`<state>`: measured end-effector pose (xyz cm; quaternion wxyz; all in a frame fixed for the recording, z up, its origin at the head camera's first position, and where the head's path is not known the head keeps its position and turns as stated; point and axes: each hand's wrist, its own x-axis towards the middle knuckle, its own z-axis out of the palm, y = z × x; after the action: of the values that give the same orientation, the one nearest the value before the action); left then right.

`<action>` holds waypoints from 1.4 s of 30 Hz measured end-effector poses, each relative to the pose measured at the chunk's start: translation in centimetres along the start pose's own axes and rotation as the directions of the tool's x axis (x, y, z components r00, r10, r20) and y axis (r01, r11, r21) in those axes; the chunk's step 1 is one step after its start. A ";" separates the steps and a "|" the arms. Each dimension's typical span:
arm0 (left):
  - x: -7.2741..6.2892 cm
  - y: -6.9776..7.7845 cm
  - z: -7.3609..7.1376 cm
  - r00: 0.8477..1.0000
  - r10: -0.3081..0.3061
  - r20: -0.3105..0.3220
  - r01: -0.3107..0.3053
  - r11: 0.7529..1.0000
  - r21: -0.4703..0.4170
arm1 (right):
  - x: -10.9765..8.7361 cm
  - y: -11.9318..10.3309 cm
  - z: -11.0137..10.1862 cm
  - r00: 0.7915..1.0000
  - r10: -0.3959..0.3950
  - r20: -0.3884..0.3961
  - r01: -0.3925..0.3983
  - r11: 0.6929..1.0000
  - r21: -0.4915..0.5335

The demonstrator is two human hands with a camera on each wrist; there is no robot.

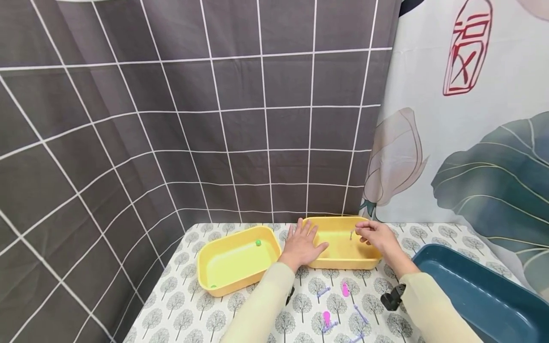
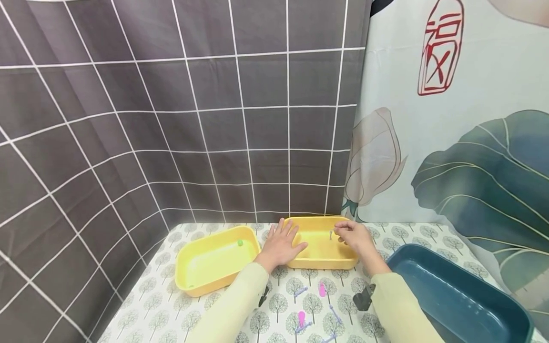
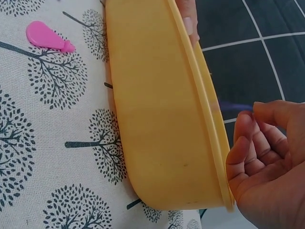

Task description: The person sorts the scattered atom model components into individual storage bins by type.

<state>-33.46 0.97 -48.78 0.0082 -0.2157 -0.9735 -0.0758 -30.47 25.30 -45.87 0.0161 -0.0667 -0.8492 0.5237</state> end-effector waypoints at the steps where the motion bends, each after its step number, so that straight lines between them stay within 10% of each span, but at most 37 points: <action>1: 0.0 0.0 0.0 1.000 0.001 0.000 -0.001 1.000 0.002 | 0.0 0.0 0.0 1.000 0.003 -0.002 -0.003 1.000 -0.001; 16: 0.6 -0.1 -0.1 1.000 -0.012 0.006 0.012 1.000 0.003 | -1.6 -0.3 -1.0 0.998 -0.069 0.002 0.069 0.996 -0.057; 42: 0.3 -0.2 0.3 1.000 0.001 -0.003 -0.001 1.000 -0.022 | -9.8 1.5 -1.2 0.989 -0.114 0.089 0.117 0.993 -0.033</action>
<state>-33.78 0.96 -49.05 0.0074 -0.2160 -0.9725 -0.0869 -20.52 25.80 -46.24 0.0082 0.0053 -0.8613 0.5080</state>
